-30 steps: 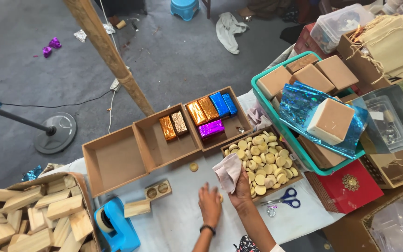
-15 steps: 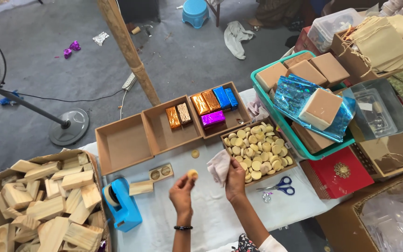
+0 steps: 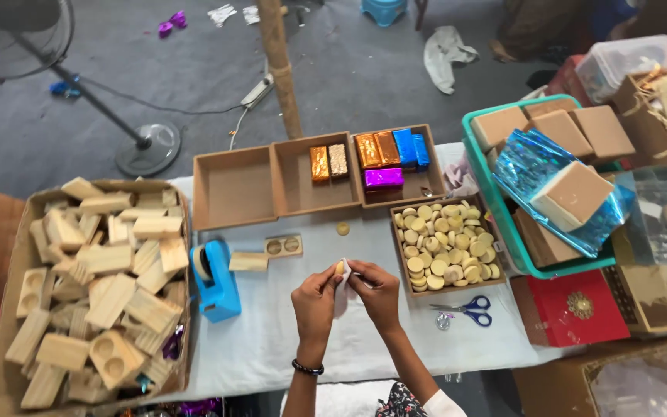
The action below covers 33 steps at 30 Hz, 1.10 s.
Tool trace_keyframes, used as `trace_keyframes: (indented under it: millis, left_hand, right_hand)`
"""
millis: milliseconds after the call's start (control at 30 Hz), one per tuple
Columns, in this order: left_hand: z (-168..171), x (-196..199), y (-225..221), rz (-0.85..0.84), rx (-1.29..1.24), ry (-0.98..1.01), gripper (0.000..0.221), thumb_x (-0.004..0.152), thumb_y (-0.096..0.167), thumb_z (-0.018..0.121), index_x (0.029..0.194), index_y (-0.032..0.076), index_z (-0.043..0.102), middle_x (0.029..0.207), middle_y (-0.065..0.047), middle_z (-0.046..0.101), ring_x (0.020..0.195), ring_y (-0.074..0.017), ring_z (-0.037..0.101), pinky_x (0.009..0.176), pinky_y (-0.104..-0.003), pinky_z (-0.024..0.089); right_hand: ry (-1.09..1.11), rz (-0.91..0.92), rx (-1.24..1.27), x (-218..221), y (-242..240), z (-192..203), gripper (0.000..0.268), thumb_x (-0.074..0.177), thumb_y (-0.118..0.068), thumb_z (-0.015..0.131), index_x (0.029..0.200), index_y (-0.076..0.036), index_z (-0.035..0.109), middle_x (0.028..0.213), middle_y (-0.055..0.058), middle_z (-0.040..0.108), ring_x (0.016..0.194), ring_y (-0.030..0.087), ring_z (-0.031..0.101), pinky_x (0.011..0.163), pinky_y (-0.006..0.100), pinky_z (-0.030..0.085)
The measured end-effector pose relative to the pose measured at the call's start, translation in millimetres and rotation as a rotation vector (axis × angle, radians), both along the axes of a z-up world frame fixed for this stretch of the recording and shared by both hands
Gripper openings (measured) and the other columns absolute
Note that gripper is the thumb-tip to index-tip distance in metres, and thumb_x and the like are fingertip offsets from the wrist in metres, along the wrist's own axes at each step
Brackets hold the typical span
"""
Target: Wiping and cleaning small round soap cakes with a cloth and placing them into a wooden holder.
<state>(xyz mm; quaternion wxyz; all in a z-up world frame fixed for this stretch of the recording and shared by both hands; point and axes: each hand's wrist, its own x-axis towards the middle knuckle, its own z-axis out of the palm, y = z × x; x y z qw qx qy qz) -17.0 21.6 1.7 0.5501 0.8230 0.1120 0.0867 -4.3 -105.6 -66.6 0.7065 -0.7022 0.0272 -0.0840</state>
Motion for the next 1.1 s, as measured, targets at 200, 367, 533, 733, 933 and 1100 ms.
trace_keyframes:
  millis: [200, 367, 533, 733, 933, 1100]
  left_hand:
    - [-7, -11, 13, -0.053, -0.018, 0.017, 0.026, 0.087, 0.012, 0.076, 0.113, 0.011, 0.079, 0.088, -0.012, 0.078, 0.068, -0.0166, 0.071, 0.062, -0.031, 0.055]
    - [0, -25, 14, -0.048, 0.004, -0.077, 0.027, 0.087, 0.013, 0.077, 0.114, 0.010, 0.080, 0.085, -0.012, 0.078, 0.068, -0.0152, 0.069, 0.063, -0.031, 0.054]
    - [-22, -52, 27, 0.050, -0.101, -0.013, 0.026, 0.090, 0.015, 0.076, 0.114, 0.007, 0.079, 0.089, -0.008, 0.081, 0.073, -0.0107, 0.071, 0.065, -0.027, 0.056]
    - [-45, -95, 23, 0.069, -0.614, 0.065, 0.031, 0.090, 0.016, 0.076, 0.117, 0.000, 0.077, 0.101, -0.009, 0.080, 0.087, -0.0107, 0.073, 0.076, -0.025, 0.058]
    - [-24, -89, 12, 0.119, -0.235, 0.008, 0.030, 0.089, 0.018, 0.077, 0.114, 0.002, 0.079, 0.099, -0.008, 0.082, 0.086, -0.0083, 0.075, 0.073, -0.024, 0.060]
    - [-49, -74, 7, 0.140, -0.545, 0.149, 0.030, 0.093, 0.015, 0.073, 0.119, 0.001, 0.078, 0.099, -0.006, 0.081, 0.081, -0.0096, 0.070, 0.066, -0.026, 0.059]
  right_hand:
    - [-0.145, 0.030, -0.227, -10, 3, 29, 0.027, 0.084, -0.003, 0.075, 0.110, -0.003, 0.079, 0.107, 0.007, 0.079, 0.089, 0.014, 0.078, 0.078, 0.027, 0.064]
    - [0.425, 0.119, 0.723, -15, 13, -26, 0.034, 0.094, -0.010, 0.070, 0.125, 0.003, 0.070, 0.112, 0.010, 0.077, 0.098, 0.017, 0.073, 0.089, 0.030, 0.058]
    - [0.469, 0.191, 0.864, -45, 17, -61, 0.041, 0.099, -0.018, 0.068, 0.132, 0.005, 0.065, 0.115, 0.012, 0.073, 0.101, 0.021, 0.070, 0.088, 0.034, 0.058]
    - [0.473, 0.219, 1.385, -108, 22, -129, 0.037, 0.096, -0.029, 0.066, 0.127, -0.008, 0.063, 0.121, 0.007, 0.070, 0.110, 0.020, 0.069, 0.097, 0.036, 0.058]
    - [0.512, 0.265, 1.241, -88, 22, -30, 0.044, 0.094, -0.020, 0.066, 0.136, -0.008, 0.064, 0.132, 0.008, 0.069, 0.109, 0.021, 0.069, 0.089, 0.036, 0.059]
    - [0.330, 0.194, 0.512, -54, 7, -43, 0.037, 0.097, -0.002, 0.066, 0.132, -0.009, 0.075, 0.125, 0.014, 0.072, 0.106, 0.019, 0.068, 0.090, 0.030, 0.057]
